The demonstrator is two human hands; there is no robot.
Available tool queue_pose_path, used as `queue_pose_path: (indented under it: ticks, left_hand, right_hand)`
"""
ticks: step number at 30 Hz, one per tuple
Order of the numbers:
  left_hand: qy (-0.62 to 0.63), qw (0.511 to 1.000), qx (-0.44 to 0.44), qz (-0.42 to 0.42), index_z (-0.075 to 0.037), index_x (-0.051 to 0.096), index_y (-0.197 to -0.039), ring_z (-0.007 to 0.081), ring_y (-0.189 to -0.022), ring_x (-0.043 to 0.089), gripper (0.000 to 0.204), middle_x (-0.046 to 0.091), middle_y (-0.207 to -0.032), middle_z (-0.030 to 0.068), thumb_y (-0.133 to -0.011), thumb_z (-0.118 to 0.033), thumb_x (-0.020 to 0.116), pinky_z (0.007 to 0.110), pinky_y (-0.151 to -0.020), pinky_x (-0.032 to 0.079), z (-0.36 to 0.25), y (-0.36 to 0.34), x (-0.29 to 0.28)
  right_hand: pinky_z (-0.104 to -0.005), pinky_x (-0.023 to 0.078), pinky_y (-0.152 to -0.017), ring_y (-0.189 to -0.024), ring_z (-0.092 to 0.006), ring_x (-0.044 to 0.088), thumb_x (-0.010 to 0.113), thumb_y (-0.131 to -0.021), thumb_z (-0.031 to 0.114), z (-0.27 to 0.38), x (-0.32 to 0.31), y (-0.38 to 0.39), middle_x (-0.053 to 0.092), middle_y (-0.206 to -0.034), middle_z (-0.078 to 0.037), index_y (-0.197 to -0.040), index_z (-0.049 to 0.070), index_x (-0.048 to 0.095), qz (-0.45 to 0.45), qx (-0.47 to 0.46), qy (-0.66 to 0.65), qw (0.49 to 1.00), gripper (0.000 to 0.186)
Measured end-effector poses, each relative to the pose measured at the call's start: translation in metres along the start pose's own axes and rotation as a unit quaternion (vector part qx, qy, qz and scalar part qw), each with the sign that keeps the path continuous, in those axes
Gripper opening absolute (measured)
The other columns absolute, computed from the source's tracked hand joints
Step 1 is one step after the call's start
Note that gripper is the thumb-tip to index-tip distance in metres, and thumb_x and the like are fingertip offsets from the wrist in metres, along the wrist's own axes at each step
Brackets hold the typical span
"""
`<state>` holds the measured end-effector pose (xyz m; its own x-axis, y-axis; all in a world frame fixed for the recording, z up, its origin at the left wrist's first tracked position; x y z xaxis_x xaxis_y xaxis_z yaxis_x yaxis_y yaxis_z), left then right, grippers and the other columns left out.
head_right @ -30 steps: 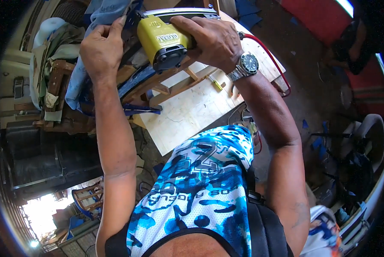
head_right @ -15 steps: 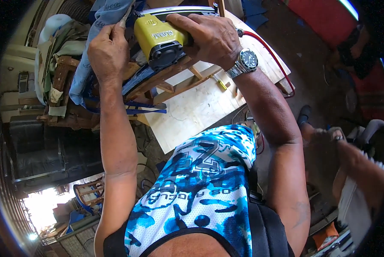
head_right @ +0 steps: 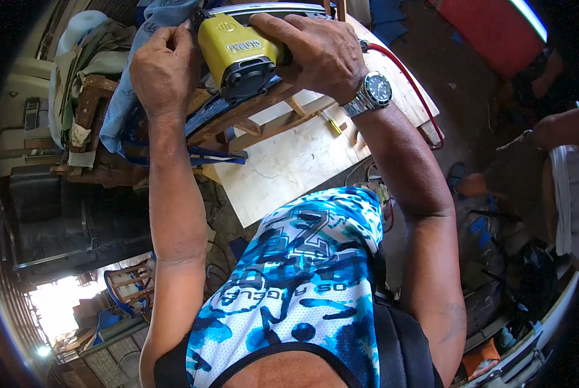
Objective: Reupholstering a chair frame using a pneumatic staple gun and pliers.
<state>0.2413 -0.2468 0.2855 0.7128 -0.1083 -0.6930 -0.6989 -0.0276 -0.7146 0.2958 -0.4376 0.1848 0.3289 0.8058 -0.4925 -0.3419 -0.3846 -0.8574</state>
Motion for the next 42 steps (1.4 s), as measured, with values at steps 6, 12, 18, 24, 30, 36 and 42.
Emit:
queue_pose_path:
  ticks: [6,12,18,24,30,36,42]
  left_hand:
    - [0.030,0.999,-0.019,0.014,-0.002,0.074,-0.087,0.0211,-0.061,0.064,0.032,0.071,-0.073,0.0121,-0.098,-0.030,0.064,0.038,-0.060,0.050,0.004,-0.001,-0.005]
    - [0.028,0.999,-0.011,-0.025,-0.003,0.075,-0.084,0.0377,-0.067,0.069,0.024,0.071,-0.073,0.0189,-0.091,-0.025,0.067,0.045,-0.062,0.053,0.003,-0.009,0.004]
    - [0.054,0.997,-0.017,-0.044,-0.002,0.075,-0.088,0.0354,-0.067,0.070,0.018,0.072,-0.076,0.0191,-0.092,-0.019,0.070,0.040,-0.061,0.053,0.003,0.005,0.017]
    - [0.113,0.991,-0.025,-0.061,0.004,0.073,-0.091,0.0258,-0.065,0.071,0.019,0.073,-0.076,0.0148,-0.093,-0.014,0.070,0.034,-0.061,0.053,0.016,0.024,0.024]
    - [0.132,0.988,-0.073,-0.044,0.005,0.073,-0.089,0.0195,-0.064,0.068,0.019,0.074,-0.075,0.0118,-0.093,-0.013,0.072,0.032,-0.061,0.052,0.029,0.019,0.027]
    - [0.143,0.983,-0.107,-0.033,0.005,0.073,-0.092,0.0198,-0.067,0.069,0.021,0.073,-0.076,0.0108,-0.093,-0.016,0.072,0.031,-0.064,0.052,0.032,0.024,0.021]
    - [0.175,0.979,-0.091,-0.051,0.004,0.073,-0.099,0.0190,-0.071,0.068,0.026,0.074,-0.081,0.0110,-0.095,-0.022,0.072,0.031,-0.068,0.053,0.042,0.043,0.026]
  right_hand:
    - [-0.0362,0.057,-0.069,-0.092,-0.0268,0.073,0.096,-0.062,0.026,0.022,-0.004,-0.005,0.073,-0.104,-0.010,-0.138,0.020,0.055,-0.001,0.033,0.037,0.999,0.087]
    - [-0.0358,0.054,-0.065,-0.085,-0.0257,0.072,0.096,-0.059,0.027,-0.003,0.016,0.001,0.073,-0.102,-0.008,-0.137,0.020,0.056,-0.073,0.016,-0.006,0.997,0.088]
    - [-0.0310,0.059,-0.064,-0.077,-0.0251,0.075,0.089,-0.072,0.026,0.009,0.012,0.058,0.076,-0.095,-0.009,-0.134,0.013,0.063,-0.095,0.026,-0.045,0.994,0.068]
    - [-0.0321,0.060,-0.067,-0.082,-0.0261,0.075,0.092,-0.069,0.022,0.017,0.030,0.099,0.076,-0.097,-0.011,-0.133,0.017,0.064,-0.057,0.095,-0.030,0.993,0.070]
    - [-0.0335,0.062,-0.073,-0.087,-0.0271,0.076,0.093,-0.067,0.023,0.020,0.025,0.093,0.076,-0.101,-0.012,-0.133,0.017,0.064,-0.067,0.106,-0.057,0.990,0.072]
    - [-0.0335,0.062,-0.074,-0.089,-0.0270,0.076,0.094,-0.068,0.025,0.023,0.025,0.074,0.076,-0.103,-0.012,-0.134,0.016,0.063,-0.066,0.083,-0.069,0.992,0.073]
    - [-0.0349,0.062,-0.078,-0.093,-0.0273,0.076,0.093,-0.071,0.026,0.018,0.026,0.070,0.076,-0.104,-0.013,-0.135,0.014,0.063,-0.065,0.079,-0.086,0.991,0.072]
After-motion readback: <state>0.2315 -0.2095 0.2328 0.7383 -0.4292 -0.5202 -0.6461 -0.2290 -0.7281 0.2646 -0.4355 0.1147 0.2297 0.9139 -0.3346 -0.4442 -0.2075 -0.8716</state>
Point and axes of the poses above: each hand's wrist, its own y-axis away from the middle knuckle, its own x-axis out of the palm, z = x × y, the point moved 5 cm from there along -y, towards the middle knuckle
